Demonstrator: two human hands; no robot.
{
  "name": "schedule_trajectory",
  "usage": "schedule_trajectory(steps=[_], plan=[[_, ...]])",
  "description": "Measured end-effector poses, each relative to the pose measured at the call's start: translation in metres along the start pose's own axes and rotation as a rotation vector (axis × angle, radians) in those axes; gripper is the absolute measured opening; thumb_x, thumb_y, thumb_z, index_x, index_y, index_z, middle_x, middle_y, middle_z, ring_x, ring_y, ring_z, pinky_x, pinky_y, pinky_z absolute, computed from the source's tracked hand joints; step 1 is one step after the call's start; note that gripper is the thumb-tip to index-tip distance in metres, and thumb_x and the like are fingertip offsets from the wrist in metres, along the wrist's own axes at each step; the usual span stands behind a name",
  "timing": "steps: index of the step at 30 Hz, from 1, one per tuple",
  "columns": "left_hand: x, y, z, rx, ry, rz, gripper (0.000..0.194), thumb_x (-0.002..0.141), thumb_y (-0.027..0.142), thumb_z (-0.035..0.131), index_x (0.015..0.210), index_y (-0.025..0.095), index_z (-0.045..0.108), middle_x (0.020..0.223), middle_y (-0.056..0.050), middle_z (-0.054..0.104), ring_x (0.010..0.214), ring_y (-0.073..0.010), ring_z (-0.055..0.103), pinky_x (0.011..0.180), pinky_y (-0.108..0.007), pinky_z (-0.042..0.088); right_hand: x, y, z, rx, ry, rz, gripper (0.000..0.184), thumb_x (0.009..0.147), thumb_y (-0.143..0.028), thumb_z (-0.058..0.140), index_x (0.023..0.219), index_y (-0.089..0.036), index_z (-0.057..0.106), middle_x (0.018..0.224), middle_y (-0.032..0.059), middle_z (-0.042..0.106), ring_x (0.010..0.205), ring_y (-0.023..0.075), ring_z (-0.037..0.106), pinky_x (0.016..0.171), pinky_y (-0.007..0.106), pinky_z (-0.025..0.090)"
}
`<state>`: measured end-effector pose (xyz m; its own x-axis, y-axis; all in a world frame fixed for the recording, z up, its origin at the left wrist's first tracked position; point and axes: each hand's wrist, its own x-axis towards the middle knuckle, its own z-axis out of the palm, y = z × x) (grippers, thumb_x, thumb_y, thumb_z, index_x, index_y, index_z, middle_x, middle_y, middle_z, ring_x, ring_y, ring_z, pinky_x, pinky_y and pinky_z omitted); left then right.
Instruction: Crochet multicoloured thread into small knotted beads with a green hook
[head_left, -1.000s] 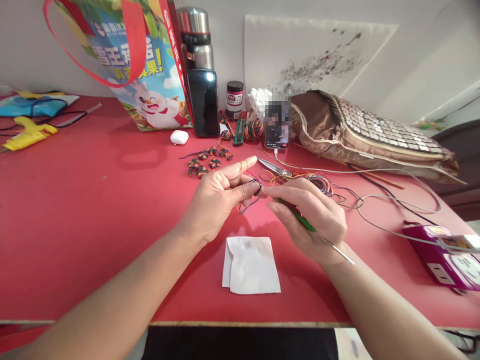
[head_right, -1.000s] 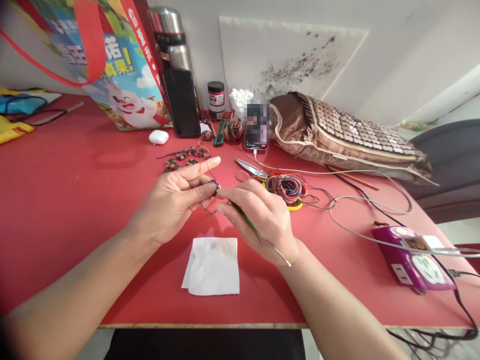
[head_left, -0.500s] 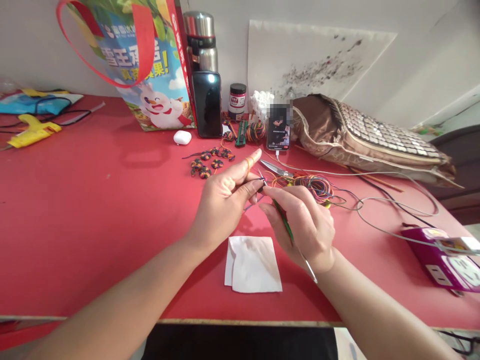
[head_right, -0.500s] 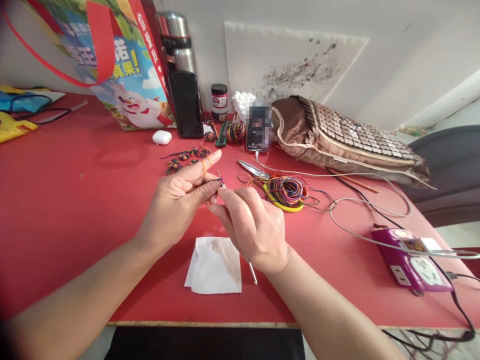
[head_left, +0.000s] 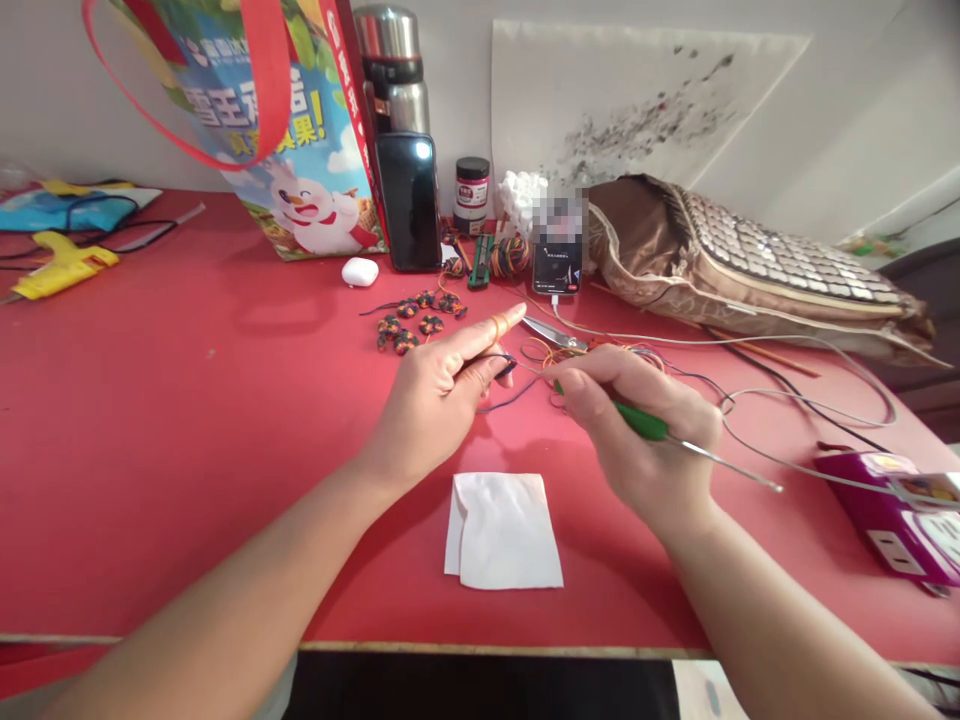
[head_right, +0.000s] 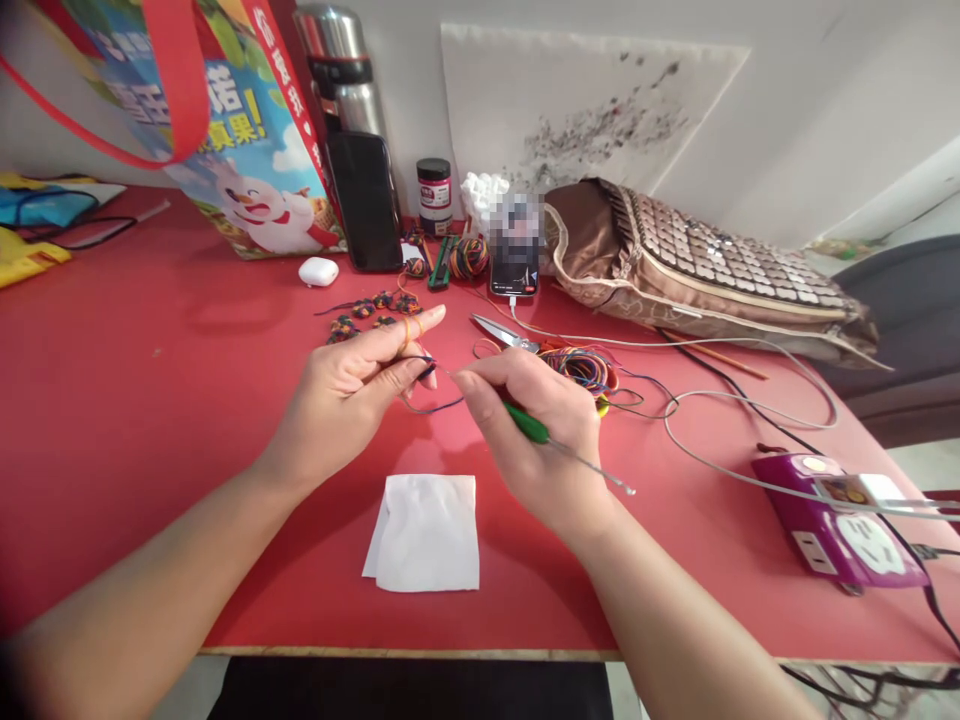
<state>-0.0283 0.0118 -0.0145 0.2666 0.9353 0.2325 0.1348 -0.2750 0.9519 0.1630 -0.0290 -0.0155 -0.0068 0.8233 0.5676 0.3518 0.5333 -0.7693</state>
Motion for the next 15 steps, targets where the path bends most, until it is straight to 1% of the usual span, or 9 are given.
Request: schedule_trajectory(steps=[2, 4, 6, 8, 11, 13, 15], plan=[[0.000, 0.000, -0.001, -0.020, -0.031, 0.012, 0.043, 0.098, 0.018, 0.066, 0.139, 0.023, 0.079, 0.083, -0.001, 0.071, 0.078, -0.0143, 0.061, 0.078, -0.027, 0.057, 0.004, 0.001, -0.004, 0.105, -0.010, 0.130, 0.016, 0.099, -0.026, 0.074, 0.085, -0.020, 0.080, 0.070, 0.0006, 0.067, 0.059, 0.0122, 0.057, 0.056, 0.028, 0.047], [0.000, 0.001, -0.001, -0.065, -0.054, 0.018, 0.040, 0.098, 0.018, 0.066, 0.136, 0.024, 0.081, 0.082, -0.001, 0.069, 0.080, -0.0145, 0.062, 0.082, -0.028, 0.058, 0.009, 0.003, -0.007, 0.257, -0.018, 0.268, 0.020, 0.096, -0.035, 0.079, 0.083, -0.019, 0.081, 0.061, -0.0015, 0.060, 0.052, 0.0102, 0.048, 0.048, 0.026, 0.039], [0.000, 0.003, -0.001, -0.116, -0.075, 0.014, 0.041, 0.098, 0.018, 0.067, 0.136, 0.025, 0.081, 0.079, 0.000, 0.065, 0.078, -0.0140, 0.059, 0.079, -0.027, 0.057, 0.013, 0.006, -0.009, 0.423, -0.024, 0.397, 0.028, 0.091, -0.044, 0.085, 0.081, -0.018, 0.081, 0.057, -0.0028, 0.053, 0.048, 0.0088, 0.042, 0.042, 0.024, 0.030], [0.000, 0.005, 0.000, -0.164, -0.087, 0.005, 0.043, 0.098, 0.016, 0.067, 0.138, 0.026, 0.080, 0.077, 0.000, 0.064, 0.074, -0.0132, 0.056, 0.073, -0.026, 0.055, 0.017, 0.008, -0.009, 0.562, -0.026, 0.498, 0.034, 0.083, -0.049, 0.092, 0.078, -0.018, 0.081, 0.055, -0.0030, 0.052, 0.047, 0.0075, 0.038, 0.040, 0.022, 0.022], [-0.001, 0.007, 0.001, -0.243, -0.095, -0.028, 0.046, 0.097, 0.015, 0.067, 0.140, 0.027, 0.078, 0.081, -0.001, 0.066, 0.072, -0.0135, 0.057, 0.069, -0.026, 0.054, 0.020, 0.010, -0.008, 0.693, -0.047, 0.584, 0.035, 0.077, -0.050, 0.096, 0.077, -0.018, 0.081, 0.054, -0.0036, 0.051, 0.044, 0.0054, 0.035, 0.040, 0.021, 0.016], [-0.002, 0.008, 0.003, -0.283, -0.102, -0.051, 0.046, 0.096, 0.014, 0.068, 0.139, 0.027, 0.079, 0.083, -0.002, 0.067, 0.073, -0.0137, 0.058, 0.069, -0.027, 0.053, 0.019, 0.009, -0.006, 0.741, -0.063, 0.601, 0.034, 0.077, -0.049, 0.096, 0.077, -0.018, 0.082, 0.053, -0.0040, 0.051, 0.043, 0.0046, 0.033, 0.041, 0.020, 0.015], [-0.004, 0.008, 0.005, -0.305, -0.114, -0.063, 0.044, 0.096, 0.015, 0.069, 0.136, 0.028, 0.081, 0.081, -0.001, 0.067, 0.070, -0.0131, 0.055, 0.069, -0.028, 0.051, 0.017, 0.007, -0.005, 0.768, -0.074, 0.588, 0.033, 0.078, -0.048, 0.096, 0.078, -0.018, 0.082, 0.053, -0.0040, 0.052, 0.043, 0.0044, 0.033, 0.041, 0.020, 0.016]])
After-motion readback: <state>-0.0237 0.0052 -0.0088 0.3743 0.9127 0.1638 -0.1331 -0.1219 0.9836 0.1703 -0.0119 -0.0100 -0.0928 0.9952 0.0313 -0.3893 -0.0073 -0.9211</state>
